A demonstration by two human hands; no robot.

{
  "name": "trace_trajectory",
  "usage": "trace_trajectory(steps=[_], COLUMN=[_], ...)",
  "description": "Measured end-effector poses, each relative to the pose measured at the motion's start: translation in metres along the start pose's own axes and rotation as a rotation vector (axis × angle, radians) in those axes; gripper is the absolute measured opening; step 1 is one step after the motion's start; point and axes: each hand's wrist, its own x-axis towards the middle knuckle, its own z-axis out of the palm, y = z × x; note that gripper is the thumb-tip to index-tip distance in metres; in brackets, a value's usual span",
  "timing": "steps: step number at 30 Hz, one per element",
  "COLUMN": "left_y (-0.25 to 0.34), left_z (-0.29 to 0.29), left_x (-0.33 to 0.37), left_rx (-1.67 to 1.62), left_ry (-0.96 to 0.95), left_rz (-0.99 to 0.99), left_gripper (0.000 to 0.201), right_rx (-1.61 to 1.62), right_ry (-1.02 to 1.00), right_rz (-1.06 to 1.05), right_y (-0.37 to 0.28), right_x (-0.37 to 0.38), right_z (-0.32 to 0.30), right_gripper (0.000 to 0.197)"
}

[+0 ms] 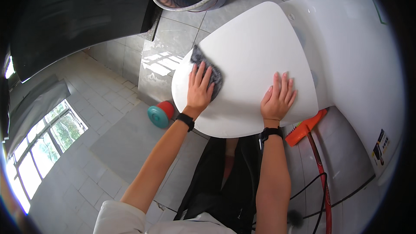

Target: The person cleans the top and exterior surfaces of a toilet tank and lid using a cloth, periodically rinsing the cloth in a bowl of water.

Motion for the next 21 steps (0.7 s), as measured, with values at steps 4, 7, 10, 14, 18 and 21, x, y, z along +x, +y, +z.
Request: trace_trajectory(steps=[4,7,10,14,18,21], left_y=[-0.035,-0.037,-0.019,0.012,0.056,0.079], left_z=[-0.005,0.002,0.016,0.028,0.037,0.042], left_x=[-0.063,-0.084,-0.079,-0.056,-0.021,-0.006], left_rx=[0.018,0.047,0.085,0.081,0.023,-0.098], left_ry=[0.075,0.174,0.281,0.350,0.286,0.170], left_rz=[-0.158,-0.333,-0.457,-0.488,-0.409,-0.214], left_gripper=[0.052,0.052,0.052,0.053,0.051,0.049], right_rx=[-0.029,-0.021,-0.022,-0.034,-0.039,-0.016], right_ry=[-0.020,-0.015,-0.008,0.004,0.007,0.004], right_rz=[-0.004,-0.004,-0.008,-0.015,-0.014,-0.015], right_y=[0.000,-0.003,-0.003,-0.001,0.000,-0.006], right_x=[0.000,0.001,0.001,0.001,0.002,-0.002], right_z=[0.000,-0.001,-0.001,0.001,-0.001,0.003], right_gripper=[0.041,0.041,0.041,0.041,0.041,0.041])
